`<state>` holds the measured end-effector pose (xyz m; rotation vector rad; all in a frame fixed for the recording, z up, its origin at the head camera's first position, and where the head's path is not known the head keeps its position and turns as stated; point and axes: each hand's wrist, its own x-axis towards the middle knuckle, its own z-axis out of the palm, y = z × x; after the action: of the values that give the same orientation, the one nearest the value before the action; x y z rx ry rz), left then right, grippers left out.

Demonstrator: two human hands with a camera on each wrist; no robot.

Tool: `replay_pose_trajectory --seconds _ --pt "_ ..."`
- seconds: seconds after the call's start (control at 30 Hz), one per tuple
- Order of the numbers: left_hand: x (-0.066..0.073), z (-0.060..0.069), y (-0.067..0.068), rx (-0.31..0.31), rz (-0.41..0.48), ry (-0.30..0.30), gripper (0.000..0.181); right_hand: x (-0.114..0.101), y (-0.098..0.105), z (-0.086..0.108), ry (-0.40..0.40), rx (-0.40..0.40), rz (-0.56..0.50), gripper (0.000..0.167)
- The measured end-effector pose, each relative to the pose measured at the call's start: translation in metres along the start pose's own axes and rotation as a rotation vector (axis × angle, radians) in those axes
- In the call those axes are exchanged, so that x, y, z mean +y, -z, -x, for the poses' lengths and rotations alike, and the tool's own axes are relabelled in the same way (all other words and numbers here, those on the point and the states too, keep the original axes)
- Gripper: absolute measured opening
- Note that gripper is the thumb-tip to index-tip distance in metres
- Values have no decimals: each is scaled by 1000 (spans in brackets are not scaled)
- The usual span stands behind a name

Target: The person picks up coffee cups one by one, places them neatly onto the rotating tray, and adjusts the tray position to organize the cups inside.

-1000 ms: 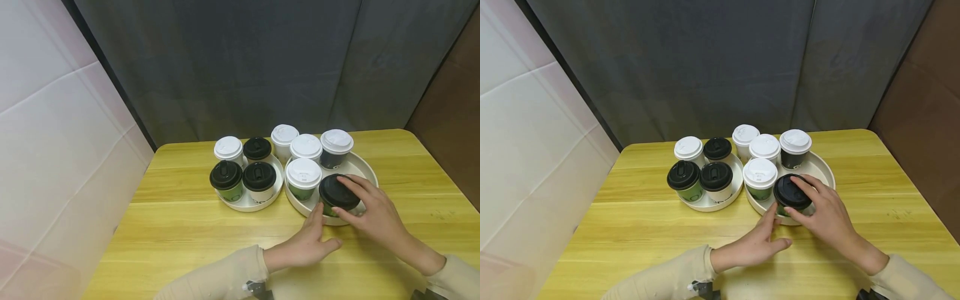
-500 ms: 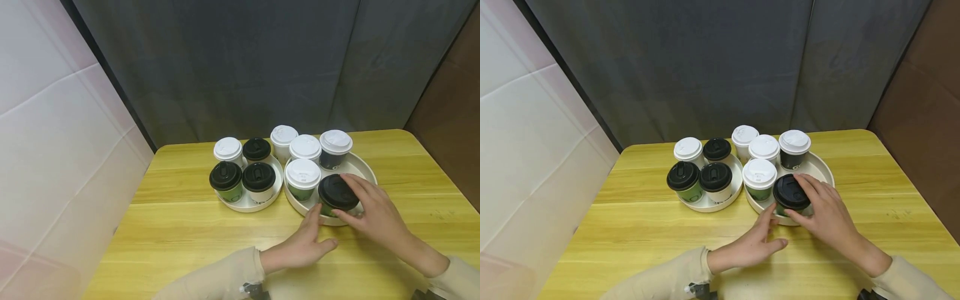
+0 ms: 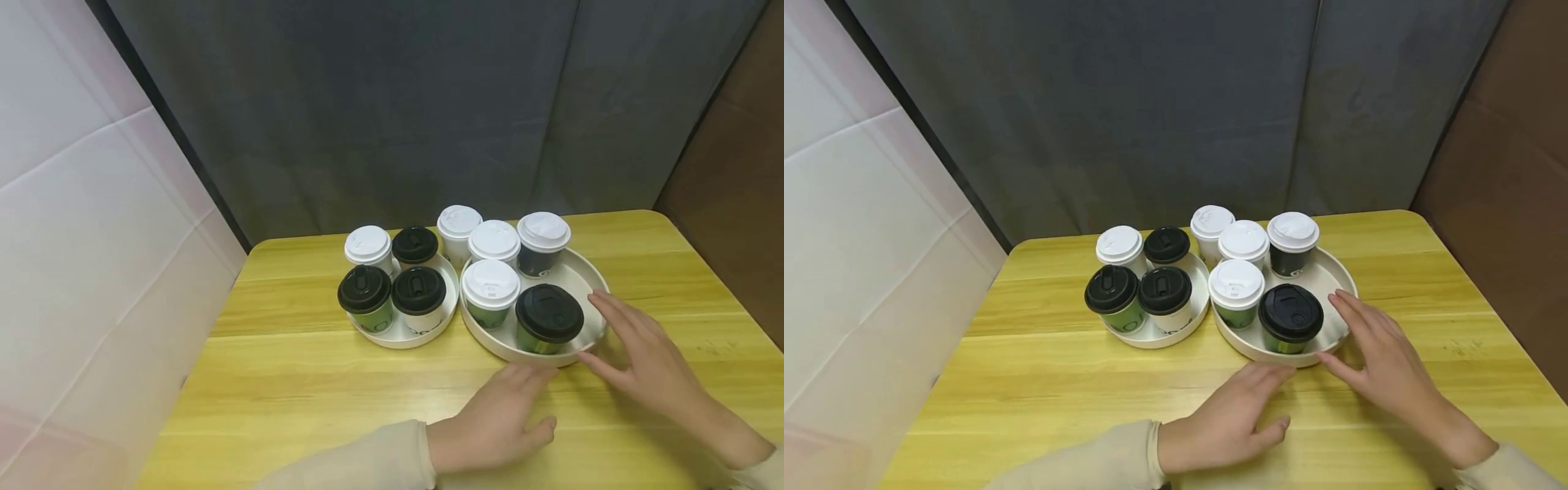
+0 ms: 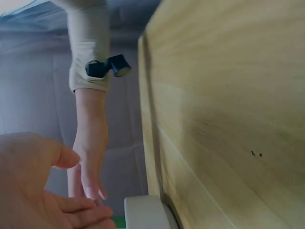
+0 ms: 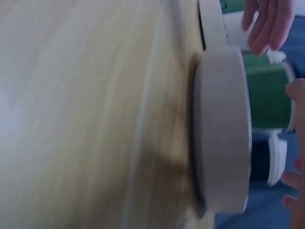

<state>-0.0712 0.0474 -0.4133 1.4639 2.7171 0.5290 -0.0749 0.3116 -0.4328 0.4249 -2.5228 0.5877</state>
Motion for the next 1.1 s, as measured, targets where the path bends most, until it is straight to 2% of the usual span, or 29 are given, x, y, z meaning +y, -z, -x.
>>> replay_pose_trajectory --seconds 0.07,0.17,0.4,0.53,0.63,0.8,1.1 --pt "2 -4 -5 4 -97 -59 63 8 0 5 3 -8 4 92" --pt "6 -11 -11 -7 -221 -116 70 17 0 11 17 -25 15 88" --pt "15 -32 -21 -69 -372 -143 77 30 -1 18 83 -55 35 75" --pt "19 -38 -25 -63 -426 -142 75 34 -2 21 78 -63 37 73" --pt "20 -40 -30 -31 -454 -139 77 35 -3 22 67 -74 39 73" --pt "20 -40 -36 34 -503 -152 80 36 -5 23 55 -80 38 75" --pt "16 -35 -39 53 -544 -182 80 34 -6 24 67 -78 43 74"
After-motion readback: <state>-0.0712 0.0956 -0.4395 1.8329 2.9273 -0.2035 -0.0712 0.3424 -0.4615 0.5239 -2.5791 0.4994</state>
